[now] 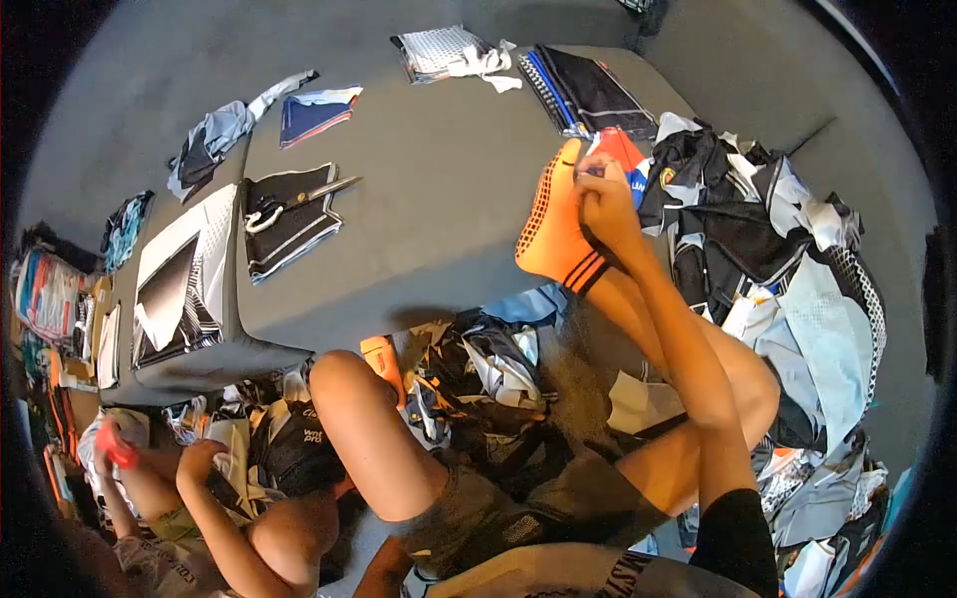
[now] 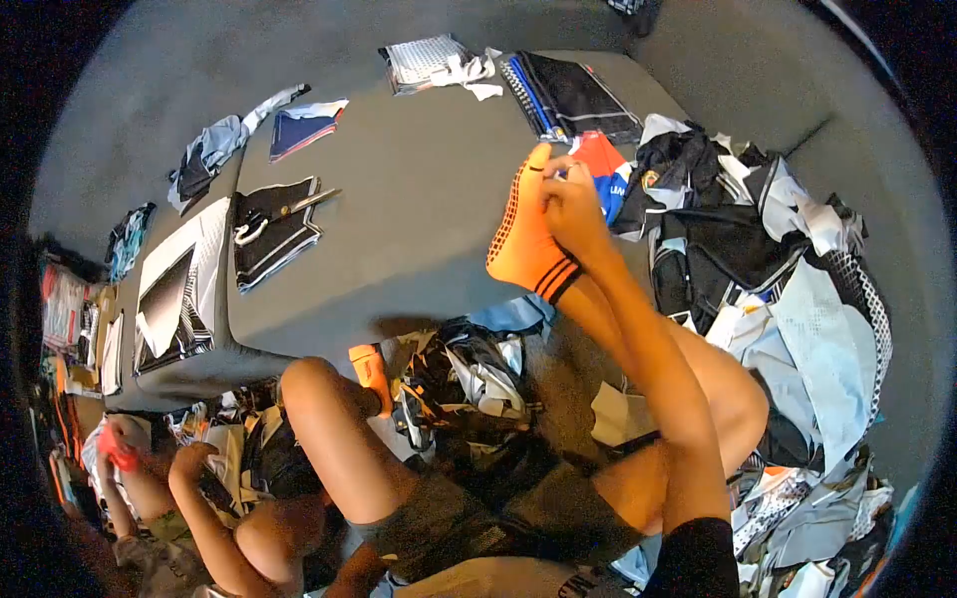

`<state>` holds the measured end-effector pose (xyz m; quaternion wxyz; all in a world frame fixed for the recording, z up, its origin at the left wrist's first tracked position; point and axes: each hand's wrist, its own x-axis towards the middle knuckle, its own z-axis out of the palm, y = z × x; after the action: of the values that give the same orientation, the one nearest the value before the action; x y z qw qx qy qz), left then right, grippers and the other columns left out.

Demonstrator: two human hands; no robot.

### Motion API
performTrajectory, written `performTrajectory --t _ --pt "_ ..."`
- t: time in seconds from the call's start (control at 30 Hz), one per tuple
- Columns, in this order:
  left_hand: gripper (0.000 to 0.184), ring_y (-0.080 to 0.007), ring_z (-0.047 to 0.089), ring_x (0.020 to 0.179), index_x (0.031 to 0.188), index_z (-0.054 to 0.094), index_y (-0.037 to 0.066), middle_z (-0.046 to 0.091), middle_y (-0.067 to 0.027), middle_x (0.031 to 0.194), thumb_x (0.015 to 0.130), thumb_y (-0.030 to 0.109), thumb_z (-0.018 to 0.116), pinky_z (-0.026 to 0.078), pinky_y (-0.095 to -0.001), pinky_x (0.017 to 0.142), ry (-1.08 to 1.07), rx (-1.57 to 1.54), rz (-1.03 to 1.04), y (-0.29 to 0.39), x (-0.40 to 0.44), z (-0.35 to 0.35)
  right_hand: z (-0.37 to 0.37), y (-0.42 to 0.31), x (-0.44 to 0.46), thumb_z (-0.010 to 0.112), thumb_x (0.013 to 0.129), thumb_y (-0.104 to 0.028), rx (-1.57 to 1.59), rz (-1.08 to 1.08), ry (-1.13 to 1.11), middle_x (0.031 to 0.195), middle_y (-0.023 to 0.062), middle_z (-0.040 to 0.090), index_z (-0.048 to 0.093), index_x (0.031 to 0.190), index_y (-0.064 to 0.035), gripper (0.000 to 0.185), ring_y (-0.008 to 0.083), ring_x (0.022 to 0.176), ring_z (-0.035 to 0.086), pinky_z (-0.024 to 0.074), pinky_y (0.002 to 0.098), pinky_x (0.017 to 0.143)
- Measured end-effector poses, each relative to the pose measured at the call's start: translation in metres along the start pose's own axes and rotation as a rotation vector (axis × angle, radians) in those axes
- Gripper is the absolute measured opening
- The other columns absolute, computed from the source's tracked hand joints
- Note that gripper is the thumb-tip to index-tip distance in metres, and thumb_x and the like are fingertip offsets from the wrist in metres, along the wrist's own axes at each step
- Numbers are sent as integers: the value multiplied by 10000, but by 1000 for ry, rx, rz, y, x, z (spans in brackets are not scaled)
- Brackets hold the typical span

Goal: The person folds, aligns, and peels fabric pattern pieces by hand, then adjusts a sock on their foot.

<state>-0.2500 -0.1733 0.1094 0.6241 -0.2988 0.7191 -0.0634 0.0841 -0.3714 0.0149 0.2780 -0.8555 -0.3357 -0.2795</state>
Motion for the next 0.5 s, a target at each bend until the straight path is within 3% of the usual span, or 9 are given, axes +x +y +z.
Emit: performTrajectory --t 0.1,0.27,0.43,0.5 --pt "506 -206 526 1005 1248 517 14 553 -111 1253 913 382 424 400 -271 896 -20 -43 -36 -1 -2 -1 -10 2 5 470 669 62 156 121 -122 1281 167 474 646 925 -87 345 359 1119 441 355 407 972" --pt "510 -190 516 1043 1269 500 14 557 -106 1256 922 376 408 398 -266 902 -116 -164 30 14 23 -3 -2 -8 12 473 682 52 60 65 -62 1279 158 474 664 925 -93 341 356 1138 435 357 401 976" --pt "508 -164 502 1095 1292 482 14 565 -98 1254 934 361 389 394 -259 911 -228 -309 131 21 42 -3 -2 3 11 470 692 47 -6 -132 -98 1285 155 467 667 985 -100 382 352 1137 436 371 391 960" --pt "511 -161 503 1090 1273 500 10 567 -94 1252 928 372 397 390 -257 910 -169 98 210 9 32 2 -2 -1 12 471 694 46 22 -74 -69 1286 153 467 669 992 -106 388 355 1143 433 372 395 964"
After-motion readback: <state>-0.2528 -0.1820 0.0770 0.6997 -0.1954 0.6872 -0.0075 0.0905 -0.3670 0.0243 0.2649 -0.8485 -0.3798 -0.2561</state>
